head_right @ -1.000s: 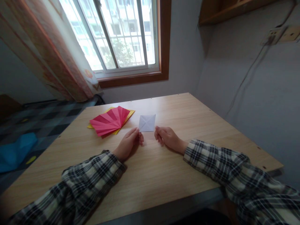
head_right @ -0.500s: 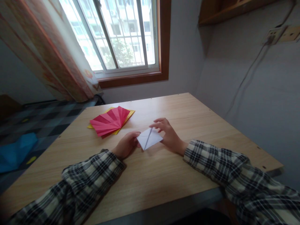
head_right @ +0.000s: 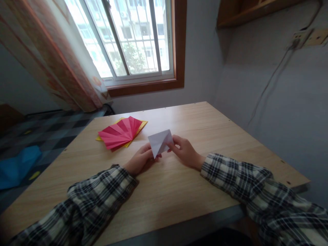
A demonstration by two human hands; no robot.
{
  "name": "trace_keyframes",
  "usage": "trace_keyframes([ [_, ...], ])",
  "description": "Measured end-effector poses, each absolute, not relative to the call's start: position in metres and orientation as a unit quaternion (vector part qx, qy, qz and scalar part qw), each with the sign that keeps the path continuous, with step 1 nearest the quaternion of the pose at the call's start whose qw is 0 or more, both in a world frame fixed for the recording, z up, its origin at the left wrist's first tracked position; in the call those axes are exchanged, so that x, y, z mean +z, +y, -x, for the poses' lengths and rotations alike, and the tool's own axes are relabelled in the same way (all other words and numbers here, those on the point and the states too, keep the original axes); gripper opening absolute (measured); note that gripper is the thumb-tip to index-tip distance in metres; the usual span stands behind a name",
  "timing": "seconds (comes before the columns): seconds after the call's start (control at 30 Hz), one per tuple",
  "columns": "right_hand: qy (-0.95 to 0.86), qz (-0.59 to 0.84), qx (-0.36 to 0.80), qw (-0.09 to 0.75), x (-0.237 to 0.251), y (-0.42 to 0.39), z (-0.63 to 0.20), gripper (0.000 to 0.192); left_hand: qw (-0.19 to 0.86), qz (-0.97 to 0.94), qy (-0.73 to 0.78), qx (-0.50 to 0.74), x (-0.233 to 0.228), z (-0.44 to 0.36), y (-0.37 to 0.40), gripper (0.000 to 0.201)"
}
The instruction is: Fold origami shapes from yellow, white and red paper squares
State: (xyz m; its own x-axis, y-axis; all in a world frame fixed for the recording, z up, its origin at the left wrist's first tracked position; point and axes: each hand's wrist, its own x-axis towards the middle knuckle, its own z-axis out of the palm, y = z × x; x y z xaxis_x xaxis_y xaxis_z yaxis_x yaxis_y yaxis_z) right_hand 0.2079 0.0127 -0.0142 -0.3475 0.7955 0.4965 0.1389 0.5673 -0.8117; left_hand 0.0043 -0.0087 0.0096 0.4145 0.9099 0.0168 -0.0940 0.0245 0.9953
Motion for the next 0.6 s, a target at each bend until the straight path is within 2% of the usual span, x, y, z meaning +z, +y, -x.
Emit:
trace_keyframes([
  [0.1,-0.738,0.316,0.373,0.465,-0.015,0.012,-0.208,0.027,0.632,-0.538,0.344,0.439,0.002,-0.004,-0.002,0.028],
  [0.27,-0.74,0.339,0.363,0.454,-0.015,0.015,-0.209,0.031,0.661,-0.514,0.326,0.438,-0.009,0.001,0.004,0.066],
  [0.47,-0.74,0.337,0.359,0.458,-0.016,0.017,-0.21,0.031,0.597,-0.582,0.375,0.405,-0.003,0.0,-0.007,0.046],
  [0.6,-0.749,0.33,0.354,0.453,-0.017,0.018,-0.21,0.03,0.608,-0.555,0.387,0.416,-0.006,-0.003,-0.007,0.043],
])
